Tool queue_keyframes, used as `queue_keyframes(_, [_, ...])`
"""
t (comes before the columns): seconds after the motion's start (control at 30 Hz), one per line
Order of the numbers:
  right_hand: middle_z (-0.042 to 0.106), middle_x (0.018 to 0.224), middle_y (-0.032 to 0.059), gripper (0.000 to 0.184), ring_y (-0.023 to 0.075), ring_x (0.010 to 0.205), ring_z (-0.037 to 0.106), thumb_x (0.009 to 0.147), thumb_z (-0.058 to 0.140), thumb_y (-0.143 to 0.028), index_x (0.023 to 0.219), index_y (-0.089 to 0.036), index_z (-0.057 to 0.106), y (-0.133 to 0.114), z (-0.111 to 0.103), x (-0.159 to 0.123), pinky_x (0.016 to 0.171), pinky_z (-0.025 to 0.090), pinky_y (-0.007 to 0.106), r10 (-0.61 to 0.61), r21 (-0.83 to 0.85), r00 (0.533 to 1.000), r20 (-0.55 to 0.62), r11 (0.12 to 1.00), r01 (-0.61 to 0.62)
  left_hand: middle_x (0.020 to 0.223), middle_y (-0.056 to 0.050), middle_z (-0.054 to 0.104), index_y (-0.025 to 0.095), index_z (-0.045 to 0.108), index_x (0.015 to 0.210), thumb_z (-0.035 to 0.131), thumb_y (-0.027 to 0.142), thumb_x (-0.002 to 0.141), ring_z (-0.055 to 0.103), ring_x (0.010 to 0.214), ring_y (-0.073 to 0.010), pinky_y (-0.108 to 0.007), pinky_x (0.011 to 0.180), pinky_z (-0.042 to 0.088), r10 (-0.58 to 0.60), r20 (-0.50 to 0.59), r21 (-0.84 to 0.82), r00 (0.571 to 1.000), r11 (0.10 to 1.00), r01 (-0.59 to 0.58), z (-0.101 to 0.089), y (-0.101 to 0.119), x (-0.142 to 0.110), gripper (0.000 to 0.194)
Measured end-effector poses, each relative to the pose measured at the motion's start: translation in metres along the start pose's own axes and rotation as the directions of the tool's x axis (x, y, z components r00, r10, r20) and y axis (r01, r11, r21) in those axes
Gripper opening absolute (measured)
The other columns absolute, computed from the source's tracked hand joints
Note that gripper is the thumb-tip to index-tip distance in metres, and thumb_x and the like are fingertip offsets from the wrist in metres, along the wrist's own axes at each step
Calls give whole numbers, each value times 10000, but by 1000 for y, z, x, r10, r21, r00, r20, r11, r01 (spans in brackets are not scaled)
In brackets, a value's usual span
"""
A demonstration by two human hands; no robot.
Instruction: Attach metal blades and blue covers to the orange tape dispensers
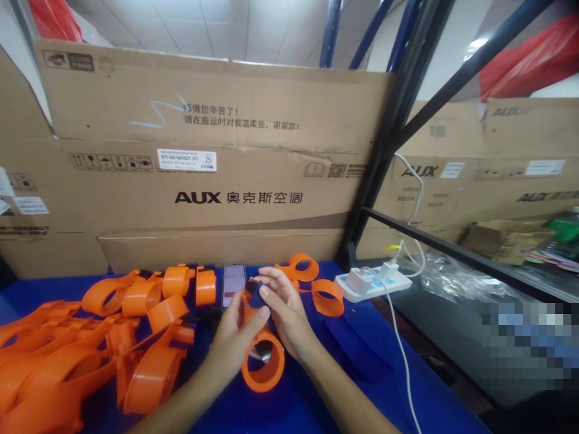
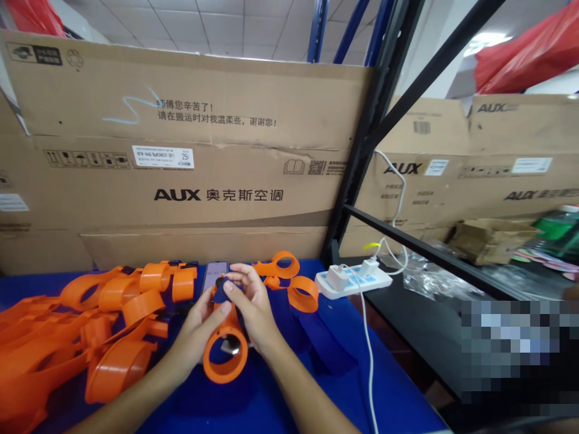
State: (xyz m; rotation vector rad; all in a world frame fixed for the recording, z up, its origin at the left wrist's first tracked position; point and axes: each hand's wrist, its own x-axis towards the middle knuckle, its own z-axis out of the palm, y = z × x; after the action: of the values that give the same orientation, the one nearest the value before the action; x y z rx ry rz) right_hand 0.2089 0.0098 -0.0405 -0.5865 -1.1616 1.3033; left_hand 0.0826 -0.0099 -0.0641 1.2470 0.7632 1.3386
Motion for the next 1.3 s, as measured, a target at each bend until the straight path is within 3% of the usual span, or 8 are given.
queue_keyframes(0.13, [664, 1169, 56, 447, 221, 1082, 624, 860, 773, -377, 1260, -285, 595, 2, -7, 1, 945, 503, 353, -9, -121, 994, 109, 992, 22, 1339, -98, 690, 220, 653, 1270, 719, 410, 898, 609, 1277, -306, -420, 1100, 455, 89, -70, 53, 994, 995, -85, -9, -2, -3, 423])
queue_keyframes(0.27, [654, 1144, 54, 471, 219, 1090, 611, 868, 766, -373, 1290, -294, 573, -6, -14, 4, 998, 469, 381, -9, -161, 977, 213, 986, 44, 1323, -95, 701, 216, 690, 1220, 724, 396, 896, 646, 1210, -299, -419, 1072, 475, 99, -65, 50, 993, 994, -96, -13, 0, -8, 372])
queue_keyframes(0.4, [640, 1117, 56, 492, 219, 1054, 619, 864, 771, -403, 1291, -298, 552, -8, -16, 5, 954, 493, 385, -7, -174, 966, 260, 983, 54, 1278, -101, 725, 207, 706, 1227, 734, 377, 888, 646, 1206, -311, -431, 1071, 478, 116, -66, 43, 991, 993, -113, -15, 2, -8, 380])
queue_keyframes(0.63, [621, 1024, 34, 421, 193, 962, 620, 832, 804, -447, 1126, -266, 563, 1, -12, 4, 898, 506, 347, -39, -206, 971, 237, 974, 90, 1214, -102, 753, 196, 721, 1233, 727, 375, 889, 672, 1139, -308, -430, 1044, 491, 139, -74, 96, 988, 987, -131, -19, 0, -5, 388])
queue_keyframes(0.93, [591, 950, 4, 397, 164, 832, 586, 826, 810, -452, 943, -255, 485, 6, -13, 5, 781, 504, 313, -23, -224, 978, 209, 972, 70, 1169, -92, 771, 198, 753, 1183, 740, 364, 860, 676, 1146, -313, -400, 1004, 504, 57, -94, 73, 994, 996, -50, -20, 1, -5, 364])
queue_keyframes(1.03, [586, 932, 8, 338, 170, 849, 584, 862, 774, -449, 990, -251, 531, 6, -14, 7, 800, 503, 321, -10, -273, 979, 203, 960, 66, 1118, -99, 783, 186, 765, 1143, 735, 390, 859, 690, 1122, -310, -411, 1012, 502, 10, -125, -4, 992, 1000, -11, -17, -1, -6, 351])
queue_keyframes(1.2, [600, 1120, 55, 383, 215, 1062, 600, 893, 737, -423, 1206, -271, 575, -1, -15, 5, 964, 483, 386, 25, -248, 963, 269, 968, 44, 1139, -107, 778, 193, 777, 1097, 775, 429, 828, 687, 1145, -295, -387, 1045, 479, -35, -179, -114, 983, 993, 15, -15, -3, -8, 358])
queue_keyframes(1.3, [600, 1082, 45, 400, 207, 1020, 603, 883, 751, -407, 1212, -284, 560, -1, -15, 4, 937, 495, 378, 35, -237, 963, 269, 971, 31, 1119, -112, 781, 183, 770, 1104, 768, 437, 841, 700, 1111, -280, -381, 1035, 483, -54, -169, -125, 984, 992, 33, -16, -3, -9, 365])
